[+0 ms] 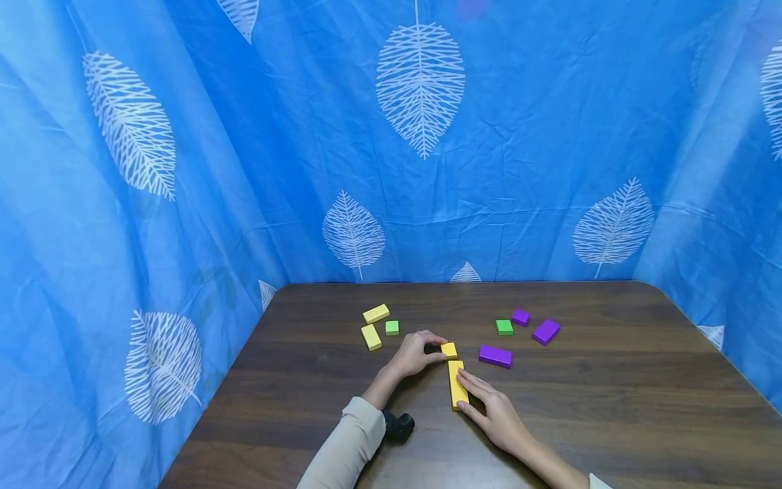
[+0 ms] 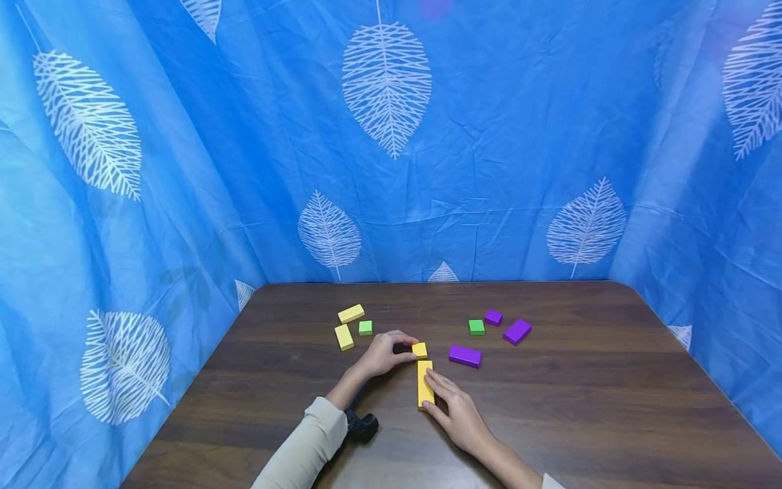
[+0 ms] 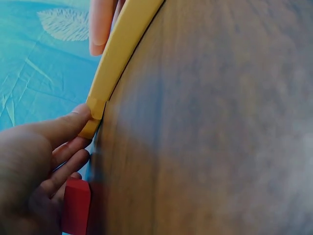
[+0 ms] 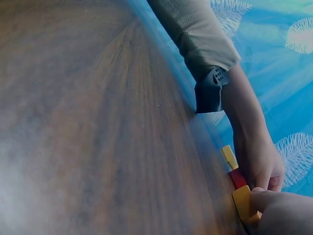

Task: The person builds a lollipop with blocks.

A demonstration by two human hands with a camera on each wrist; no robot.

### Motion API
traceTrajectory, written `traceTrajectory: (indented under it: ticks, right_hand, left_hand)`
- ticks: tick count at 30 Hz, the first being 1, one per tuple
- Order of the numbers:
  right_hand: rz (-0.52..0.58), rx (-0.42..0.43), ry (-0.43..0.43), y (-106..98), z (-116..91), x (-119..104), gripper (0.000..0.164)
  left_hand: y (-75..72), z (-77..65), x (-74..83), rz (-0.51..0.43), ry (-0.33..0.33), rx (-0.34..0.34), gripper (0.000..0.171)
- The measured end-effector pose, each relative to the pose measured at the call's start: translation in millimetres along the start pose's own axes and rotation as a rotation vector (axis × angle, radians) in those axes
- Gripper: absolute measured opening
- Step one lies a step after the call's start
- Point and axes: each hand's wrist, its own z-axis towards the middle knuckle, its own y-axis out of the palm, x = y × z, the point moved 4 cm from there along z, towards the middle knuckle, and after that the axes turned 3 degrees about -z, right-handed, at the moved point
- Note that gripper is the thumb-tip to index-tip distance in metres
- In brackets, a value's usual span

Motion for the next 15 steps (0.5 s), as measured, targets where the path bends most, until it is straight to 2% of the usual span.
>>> traceTrajectory:
  ticks: [7,15]
  right_hand:
    - [0.012,-0.012,-0.003,0.3,1.0,0.1,0.047]
    - [0.015,-0.026,0.005,1.5,2.2,0.4,0.047]
  left_hand:
    - [0.6,2.6,-0.6,-0.005,-0.001,-0.026,0.030]
    - [4.1,5.8,1.7,0.047,-0.008,0.006,0.026]
